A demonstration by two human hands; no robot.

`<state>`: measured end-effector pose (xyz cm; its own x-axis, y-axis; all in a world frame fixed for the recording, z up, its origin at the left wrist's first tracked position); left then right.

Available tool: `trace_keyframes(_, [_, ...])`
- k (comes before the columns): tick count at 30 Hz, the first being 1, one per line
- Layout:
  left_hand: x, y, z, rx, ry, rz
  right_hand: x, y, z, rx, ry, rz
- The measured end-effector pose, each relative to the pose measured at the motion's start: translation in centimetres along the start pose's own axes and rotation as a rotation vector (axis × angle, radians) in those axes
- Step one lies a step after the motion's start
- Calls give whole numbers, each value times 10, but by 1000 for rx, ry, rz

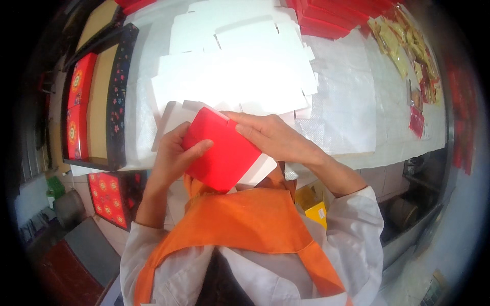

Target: The person assembles small red boxes by folding white cardboard inserts and placing them inside red outer shells. The person repeatedly picks up a white insert, folds it into a rectangular shape, and inserts it into a red box, then places the completed unit into a black tray.

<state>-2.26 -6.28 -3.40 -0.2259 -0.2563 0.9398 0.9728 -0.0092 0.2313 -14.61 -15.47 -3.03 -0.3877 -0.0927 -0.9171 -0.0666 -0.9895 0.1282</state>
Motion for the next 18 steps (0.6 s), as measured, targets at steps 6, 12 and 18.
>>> trace_keyframes(6, [-3,-4,1,-1,76,101,-5,-5,5,-5,-38,43])
trace_keyframes(12, [-6,-3,-1,31,121,67,-10,-7,10,-48,-10,9])
trace_keyframes(18, [-6,-8,0,-1,103,176,-10,-15,16,-40,24,25])
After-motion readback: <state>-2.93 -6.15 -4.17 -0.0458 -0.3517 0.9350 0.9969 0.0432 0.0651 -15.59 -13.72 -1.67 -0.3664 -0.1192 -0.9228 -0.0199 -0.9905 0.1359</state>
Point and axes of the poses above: each hand's wrist, its own z-axis away from the middle knuckle, its own y-axis out of the back of the hand, x = y × z, the point moved 8 cm from there along -z, towards the middle knuckle, and after that the axes turned 13 degrees about -x, right-handed, at the moved point
